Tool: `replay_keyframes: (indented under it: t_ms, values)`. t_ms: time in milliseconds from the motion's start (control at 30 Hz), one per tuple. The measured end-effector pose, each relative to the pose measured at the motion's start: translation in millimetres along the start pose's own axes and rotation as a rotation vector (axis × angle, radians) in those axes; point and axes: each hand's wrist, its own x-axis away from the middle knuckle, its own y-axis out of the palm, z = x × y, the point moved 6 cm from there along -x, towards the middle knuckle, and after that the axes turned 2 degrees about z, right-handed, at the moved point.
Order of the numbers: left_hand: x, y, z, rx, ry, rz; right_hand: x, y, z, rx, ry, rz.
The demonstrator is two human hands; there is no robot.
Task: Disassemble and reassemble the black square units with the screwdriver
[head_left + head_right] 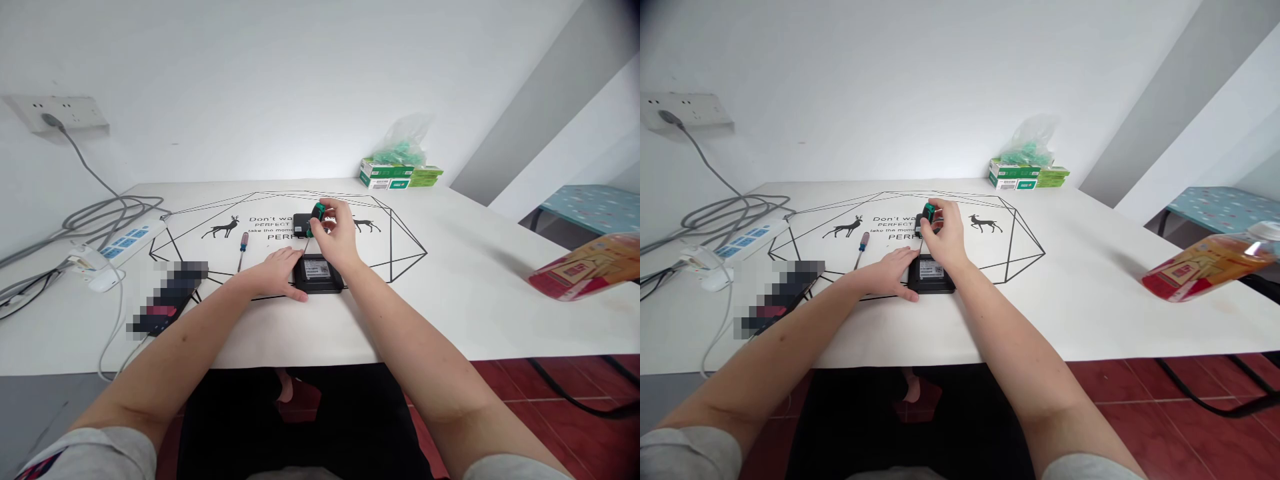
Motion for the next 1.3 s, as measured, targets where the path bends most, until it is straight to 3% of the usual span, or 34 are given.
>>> replay_keyframes:
  t_ms: [267, 500, 800, 1033, 1300]
  values:
    - [3, 4.9, -4, -0.04, -0.052, -0.125, 4, 7, -17, 0.005, -0.104, -0.086]
    - [2, 4.1, -4, -0.065, -0.057, -0.129, 2, 8, -9, -0.059, 0.067, -0.105]
    - [3, 3.2, -4, -0.064, -0.061, -0.142, 4, 16, -1, -0.24, 0.095, -0.25]
    - [3, 3.2, -3, -0.077, -0.074, -0.152, -3, 4, -11, -0.039, -0.103, -0.12]
    - [3, 3.0, -4, -0.075, -0.073, -0.148, 1, 8, -4, -0.272, 0.126, -0.148]
